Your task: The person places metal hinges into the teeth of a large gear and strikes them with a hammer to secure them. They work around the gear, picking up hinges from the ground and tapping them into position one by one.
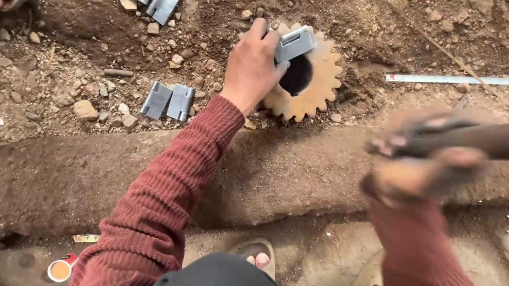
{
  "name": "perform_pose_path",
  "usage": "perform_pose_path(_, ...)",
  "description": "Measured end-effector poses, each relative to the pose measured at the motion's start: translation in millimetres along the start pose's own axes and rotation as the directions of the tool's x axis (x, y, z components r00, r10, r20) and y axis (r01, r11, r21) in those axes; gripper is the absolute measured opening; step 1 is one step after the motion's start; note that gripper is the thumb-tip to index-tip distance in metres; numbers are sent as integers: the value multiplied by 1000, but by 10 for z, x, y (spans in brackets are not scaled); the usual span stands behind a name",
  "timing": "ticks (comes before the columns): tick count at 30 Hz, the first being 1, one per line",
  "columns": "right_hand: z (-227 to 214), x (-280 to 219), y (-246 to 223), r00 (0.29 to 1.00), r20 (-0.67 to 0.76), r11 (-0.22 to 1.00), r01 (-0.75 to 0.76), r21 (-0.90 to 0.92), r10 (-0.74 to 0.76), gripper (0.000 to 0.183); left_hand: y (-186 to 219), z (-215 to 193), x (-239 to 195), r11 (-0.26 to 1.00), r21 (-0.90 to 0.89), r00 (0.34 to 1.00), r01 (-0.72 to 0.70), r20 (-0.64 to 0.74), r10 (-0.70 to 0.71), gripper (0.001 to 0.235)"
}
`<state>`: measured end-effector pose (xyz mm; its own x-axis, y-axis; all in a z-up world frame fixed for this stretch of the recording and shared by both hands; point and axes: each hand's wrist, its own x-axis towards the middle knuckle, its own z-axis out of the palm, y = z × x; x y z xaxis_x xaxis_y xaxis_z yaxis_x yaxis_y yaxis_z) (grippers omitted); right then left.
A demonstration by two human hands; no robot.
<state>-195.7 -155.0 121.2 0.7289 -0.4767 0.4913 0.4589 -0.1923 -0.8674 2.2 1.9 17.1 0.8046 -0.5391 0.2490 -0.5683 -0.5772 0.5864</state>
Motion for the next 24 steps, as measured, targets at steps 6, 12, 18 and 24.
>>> perform_pose_path(6,-149,-584,688,938,251,699,13,-715,239,33,3,67,41,1000,9,1000,18,8,-18,36)
perform_pose_path(12,-40,-152,-218,834,-84,783,-542,-305,545,45,29,-26,5,999,-36,999,-23,-29,22,38)
perform_pose_path(18,5,-204,152,995,-48,992,-94,-88,90,45,26,2,29,999,13,998,35,57,-35,33)
perform_pose_path(24,-30,-701,773,617,-68,461,-652,-602,784,34,-31,144,13,999,42,1000,-9,-14,9,33)
